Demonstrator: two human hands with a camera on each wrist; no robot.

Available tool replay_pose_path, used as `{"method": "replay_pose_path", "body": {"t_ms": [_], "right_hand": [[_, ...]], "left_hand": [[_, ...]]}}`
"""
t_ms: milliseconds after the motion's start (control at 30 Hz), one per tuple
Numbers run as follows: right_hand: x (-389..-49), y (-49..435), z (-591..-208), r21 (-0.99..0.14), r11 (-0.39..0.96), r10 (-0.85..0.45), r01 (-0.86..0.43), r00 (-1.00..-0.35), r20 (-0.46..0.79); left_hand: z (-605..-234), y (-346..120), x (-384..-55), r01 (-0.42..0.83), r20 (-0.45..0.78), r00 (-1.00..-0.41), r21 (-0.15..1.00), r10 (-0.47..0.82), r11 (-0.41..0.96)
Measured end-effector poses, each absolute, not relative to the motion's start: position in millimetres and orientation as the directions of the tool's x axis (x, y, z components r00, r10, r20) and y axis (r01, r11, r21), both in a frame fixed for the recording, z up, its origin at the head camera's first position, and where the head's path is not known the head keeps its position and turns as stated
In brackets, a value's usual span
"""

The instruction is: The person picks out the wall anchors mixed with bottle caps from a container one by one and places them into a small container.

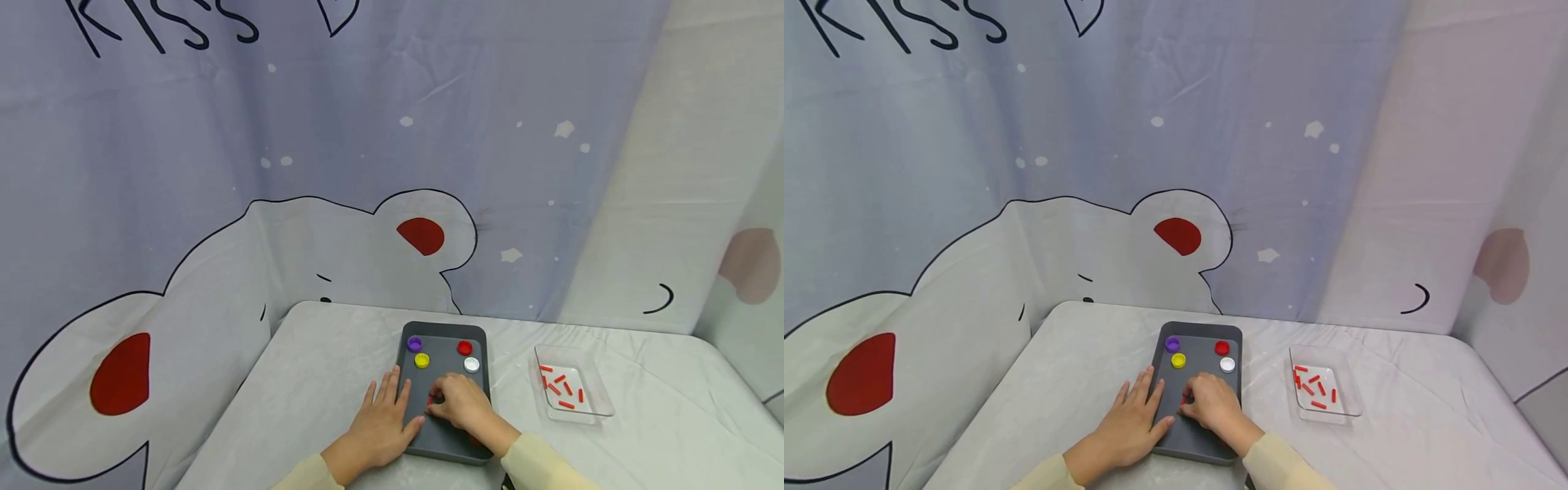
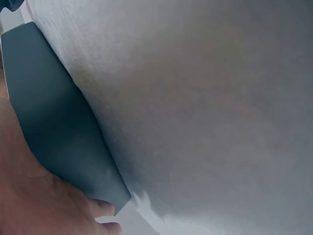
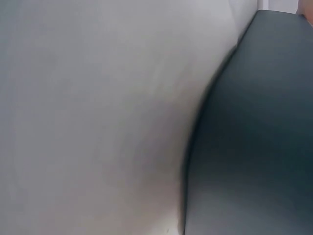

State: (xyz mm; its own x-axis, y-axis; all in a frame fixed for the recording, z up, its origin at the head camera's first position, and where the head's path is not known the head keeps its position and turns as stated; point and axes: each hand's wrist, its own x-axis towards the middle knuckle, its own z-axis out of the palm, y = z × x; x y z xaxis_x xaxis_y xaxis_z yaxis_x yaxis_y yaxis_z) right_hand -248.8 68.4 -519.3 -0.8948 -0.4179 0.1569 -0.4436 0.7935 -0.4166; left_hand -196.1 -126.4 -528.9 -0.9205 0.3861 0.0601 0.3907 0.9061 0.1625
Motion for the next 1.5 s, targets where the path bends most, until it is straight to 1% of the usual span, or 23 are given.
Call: {"method": "replay_pose_path", "body": {"t_ms": [200, 467, 667, 800, 1000, 1233, 1300, 1500], "right_hand": [[-248, 69, -519, -0.413, 0.802, -0.411, -0.431, -0.901, 0.141], [-250, 79, -514, -0.496, 0.727, -0.466, -0.475, -0.872, 0.152], [-249, 88, -504, -0.482, 0.717, -0.465, -0.504, -0.860, 0.208], [-248, 99, -498, -0.499, 0.685, -0.469, -0.531, -0.845, 0.255], [-246, 120, -492, -0.546, 0.648, -0.447, -0.531, -0.846, 0.292], [-246, 145, -485, -0.607, 0.604, -0.400, -0.516, -0.855, 0.329], [-245, 152, -482, -0.613, 0.601, -0.385, -0.513, -0.858, 0.341], [-242, 177, -472, -0.630, 0.615, -0.344, -0.474, -0.881, 0.326]], "left_hand": [[-532, -126, -196, 0.385, 0.056, -0.923, 0.159, 0.382, 0.909], [-530, -126, -196, 0.385, 0.054, -0.923, 0.168, 0.382, 0.907], [-534, -126, -201, 0.380, 0.052, -0.925, 0.165, 0.377, 0.910], [-528, -125, -199, 0.378, 0.048, -0.926, 0.172, 0.375, 0.910], [-526, -124, -196, 0.382, 0.052, -0.924, 0.187, 0.379, 0.905], [-532, -125, -198, 0.400, 0.091, -0.916, 0.178, 0.390, 0.899], [-532, -125, -199, 0.399, 0.079, -0.917, 0.175, 0.391, 0.900], [-525, -125, -196, 0.389, 0.056, -0.921, 0.192, 0.386, 0.901]]}}
